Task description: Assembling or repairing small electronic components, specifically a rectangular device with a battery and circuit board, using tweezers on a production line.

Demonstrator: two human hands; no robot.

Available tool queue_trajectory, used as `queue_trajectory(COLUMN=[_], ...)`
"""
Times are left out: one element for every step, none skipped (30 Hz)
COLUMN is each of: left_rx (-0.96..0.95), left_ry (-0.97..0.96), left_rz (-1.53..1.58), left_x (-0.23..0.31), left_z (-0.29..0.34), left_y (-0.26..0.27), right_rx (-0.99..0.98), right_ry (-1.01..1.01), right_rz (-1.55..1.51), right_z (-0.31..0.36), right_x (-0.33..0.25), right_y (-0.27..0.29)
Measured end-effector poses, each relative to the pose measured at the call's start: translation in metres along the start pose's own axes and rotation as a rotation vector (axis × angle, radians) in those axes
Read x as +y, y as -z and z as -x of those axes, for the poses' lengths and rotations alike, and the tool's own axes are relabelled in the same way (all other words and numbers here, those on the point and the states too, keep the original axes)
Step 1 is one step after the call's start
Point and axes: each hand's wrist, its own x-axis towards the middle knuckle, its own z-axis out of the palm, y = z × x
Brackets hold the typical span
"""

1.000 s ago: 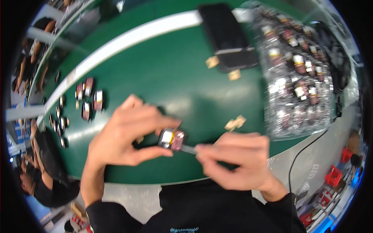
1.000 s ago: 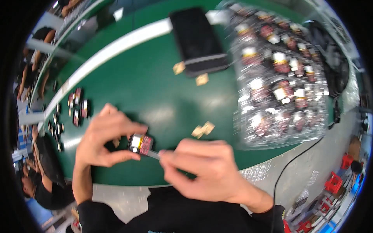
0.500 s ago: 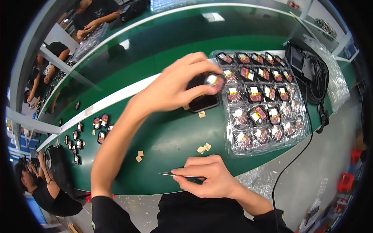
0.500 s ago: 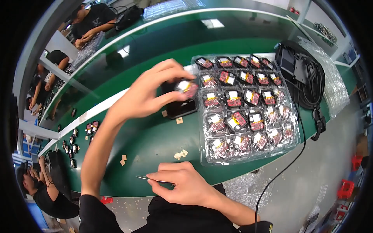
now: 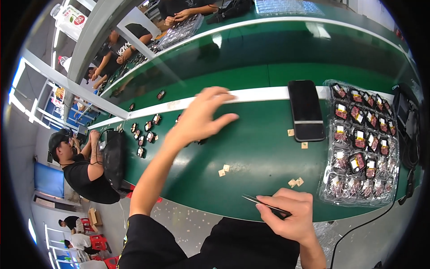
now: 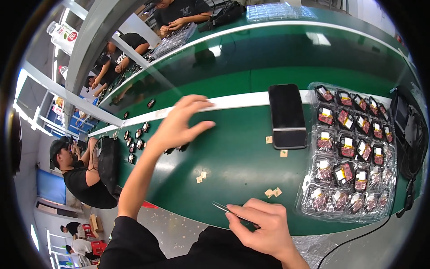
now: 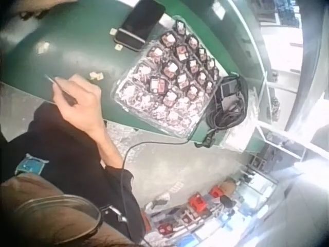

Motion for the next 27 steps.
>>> queue_trajectory(left_rx=[0.018,-0.005,-0.025,-0.037,-0.048,-0.022,-0.024,-0.047,-0.068,-0.063,-0.068,-0.08,-0.095,-0.086,-0.077,-0.087,-0.126,-0.155,-0.182,-0.205,-0.23,-0.239,-0.213,-0.186,-0.185,-0.17,-0.155], left_ry=[0.071,0.152,0.234,0.274,0.313,0.283,0.292,0.285,0.276,0.221,0.176,0.169,0.152,0.077,0.001,-0.088,-0.157,-0.257,-0.253,-0.259,-0.265,-0.271,-0.306,-0.339,-0.34,-0.315,-0.289], left_rz=[-0.079,-0.16,-0.216,-0.232,-0.246,-0.258,-0.251,-0.214,-0.176,-0.154,-0.139,-0.158,-0.166,-0.084,-0.001,0.071,0.128,0.194,0.197,0.233,0.27,0.29,0.3,0.31,0.296,0.303,0.309], left_x=[-0.014,-0.026,-0.03,-0.036,-0.042,-0.052,-0.05,-0.044,-0.042,-0.046,-0.047,-0.045,-0.039,-0.033,-0.025,-0.011,0.005,0.021,0.039,0.052,0.06,0.06,0.06,0.058,0.056,0.057,0.058], left_z=[0.021,0.038,0.05,0.06,0.068,0.073,0.074,0.07,0.068,0.065,0.062,0.059,0.052,0.049,0.046,0.04,0.039,0.038,0.045,0.051,0.054,0.054,0.055,0.056,0.056,0.056,0.056], left_y=[0.016,0.03,0.04,0.045,0.048,0.045,0.046,0.046,0.045,0.043,0.042,0.041,0.036,0.03,0.022,0.011,0.003,-0.006,-0.014,-0.018,-0.021,-0.024,-0.027,-0.028,-0.028,-0.027,-0.026], right_rx=[-0.005,-0.005,-0.003,-0.009,-0.013,-0.003,0.002,0.007,-0.001,0.013,0.027,0.032,0.035,0.046,0.057,0.062,0.068,0.082,0.093,0.097,0.101,0.107,0.113,0.12,0.121,0.129,0.136], right_ry=[-0.005,-0.001,0.002,0.007,0.001,0.004,0.006,-0.002,-0.008,-0.01,-0.011,0.007,-0.006,-0.011,-0.017,-0.01,-0.028,-0.023,-0.017,-0.004,-0.023,-0.019,-0.015,-0.007,-0.025,-0.013,0.0], right_rz=[-0.012,-0.004,0.007,0.024,0.024,0.04,0.055,0.068,0.076,0.083,0.09,0.094,0.114,0.107,0.1,0.108,0.127,0.122,0.106,0.101,0.108,0.104,0.098,0.098,0.102,0.105,0.106], right_z=[-0.001,-0.002,-0.003,-0.003,-0.004,-0.004,-0.004,-0.003,-0.003,-0.003,-0.003,-0.003,-0.003,-0.003,-0.004,-0.003,-0.003,-0.003,-0.004,-0.005,-0.006,-0.007,-0.008,-0.008,-0.009,-0.01,-0.01], right_x=[-0.001,-0.001,-0.001,-0.001,0.0,0.0,0.001,0.001,0.001,0.0,0.0,0.001,0.0,-0.002,-0.003,0.0,-0.001,-0.001,0.002,0.002,0.001,0.0,0.0,0.0,0.001,0.002,0.003], right_y=[-0.001,-0.002,-0.003,-0.002,-0.002,-0.003,-0.004,-0.004,-0.005,-0.006,-0.007,-0.008,-0.008,-0.008,-0.008,-0.005,-0.004,-0.003,-0.002,-0.002,-0.002,-0.002,-0.001,-0.001,0.0,0.0,0.0])
